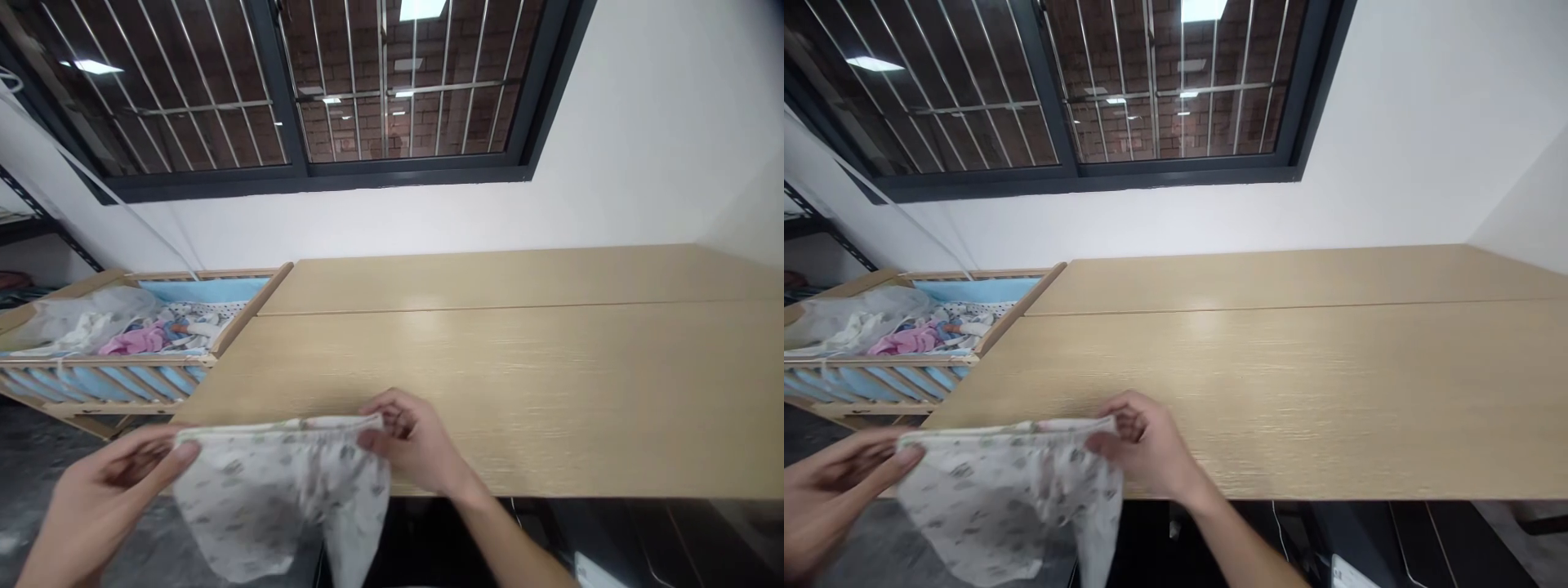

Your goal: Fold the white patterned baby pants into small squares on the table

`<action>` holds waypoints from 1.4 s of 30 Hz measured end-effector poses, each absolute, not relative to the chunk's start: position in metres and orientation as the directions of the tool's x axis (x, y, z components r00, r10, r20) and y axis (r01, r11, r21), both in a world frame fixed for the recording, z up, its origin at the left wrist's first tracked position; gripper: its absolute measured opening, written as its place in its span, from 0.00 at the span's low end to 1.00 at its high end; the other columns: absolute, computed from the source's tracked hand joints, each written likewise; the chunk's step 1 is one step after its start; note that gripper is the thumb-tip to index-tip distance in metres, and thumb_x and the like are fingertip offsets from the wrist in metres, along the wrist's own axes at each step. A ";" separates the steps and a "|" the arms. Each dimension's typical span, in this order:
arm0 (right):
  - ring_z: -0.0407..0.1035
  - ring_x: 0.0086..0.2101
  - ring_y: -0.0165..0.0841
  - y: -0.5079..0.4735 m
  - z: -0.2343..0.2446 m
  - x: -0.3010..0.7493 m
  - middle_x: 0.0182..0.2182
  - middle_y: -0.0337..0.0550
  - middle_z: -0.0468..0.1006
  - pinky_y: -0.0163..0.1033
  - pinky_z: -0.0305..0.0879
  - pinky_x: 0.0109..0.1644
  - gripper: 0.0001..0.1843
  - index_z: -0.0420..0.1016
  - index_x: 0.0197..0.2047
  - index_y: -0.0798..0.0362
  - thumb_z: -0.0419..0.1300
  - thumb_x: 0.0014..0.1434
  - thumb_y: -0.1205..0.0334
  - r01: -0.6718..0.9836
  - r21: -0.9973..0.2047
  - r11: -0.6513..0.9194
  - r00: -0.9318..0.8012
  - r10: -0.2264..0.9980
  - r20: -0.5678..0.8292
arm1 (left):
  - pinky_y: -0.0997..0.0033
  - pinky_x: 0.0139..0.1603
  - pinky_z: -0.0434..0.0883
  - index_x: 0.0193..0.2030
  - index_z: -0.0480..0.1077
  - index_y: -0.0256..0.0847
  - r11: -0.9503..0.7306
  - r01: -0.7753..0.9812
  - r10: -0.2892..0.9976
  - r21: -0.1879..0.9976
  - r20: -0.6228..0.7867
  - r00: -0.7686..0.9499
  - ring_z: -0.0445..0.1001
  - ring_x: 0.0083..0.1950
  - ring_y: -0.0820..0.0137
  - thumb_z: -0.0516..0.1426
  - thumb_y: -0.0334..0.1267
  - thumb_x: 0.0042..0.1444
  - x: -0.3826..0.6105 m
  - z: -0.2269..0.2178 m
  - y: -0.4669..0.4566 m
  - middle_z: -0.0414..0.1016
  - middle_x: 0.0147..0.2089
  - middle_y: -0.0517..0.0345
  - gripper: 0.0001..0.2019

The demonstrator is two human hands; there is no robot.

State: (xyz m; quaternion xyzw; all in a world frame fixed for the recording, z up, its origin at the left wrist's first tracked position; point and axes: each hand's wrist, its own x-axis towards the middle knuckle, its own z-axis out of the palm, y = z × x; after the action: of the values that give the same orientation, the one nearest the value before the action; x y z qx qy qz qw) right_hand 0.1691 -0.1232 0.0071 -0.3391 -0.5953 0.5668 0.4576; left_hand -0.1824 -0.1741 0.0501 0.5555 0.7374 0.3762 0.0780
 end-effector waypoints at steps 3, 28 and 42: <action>0.63 0.26 0.27 -0.102 0.035 0.216 0.28 0.38 0.73 0.34 0.62 0.29 0.16 0.80 0.45 0.50 0.67 0.59 0.50 -0.041 -0.977 0.210 -0.304 0.929 0.212 | 0.68 0.35 0.78 0.35 0.78 0.48 0.007 0.690 0.923 0.724 0.260 -0.283 0.81 0.38 0.58 0.66 0.65 0.40 -0.141 0.068 -0.129 0.83 0.34 0.59 0.24; 0.72 0.42 0.34 0.155 -0.046 0.284 0.42 0.48 0.81 0.34 0.63 0.46 0.11 0.79 0.44 0.56 0.59 0.59 0.73 0.790 -0.613 0.030 0.059 0.991 0.124 | 0.53 0.53 0.76 0.58 0.69 0.40 0.045 0.933 0.999 0.357 -0.002 -0.047 0.75 0.54 0.61 0.59 0.45 0.65 0.002 -0.013 0.162 0.72 0.58 0.49 0.18; 0.75 0.44 0.36 0.171 -0.044 0.300 0.47 0.53 0.82 0.33 0.65 0.45 0.17 0.78 0.52 0.59 0.62 0.60 0.63 0.786 -0.618 -0.028 0.084 0.995 0.062 | 0.61 0.58 0.65 0.52 0.70 0.29 -0.242 0.933 0.967 0.267 0.146 0.209 0.71 0.58 0.59 0.50 0.39 0.70 0.062 0.039 0.043 0.73 0.55 0.38 0.15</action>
State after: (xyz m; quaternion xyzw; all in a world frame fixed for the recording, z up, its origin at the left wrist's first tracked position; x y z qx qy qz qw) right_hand 0.2997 0.1708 -0.0436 -0.6886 -0.6463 0.2001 0.2609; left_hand 0.0624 0.0430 0.0389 0.7752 0.6126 0.1419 0.0603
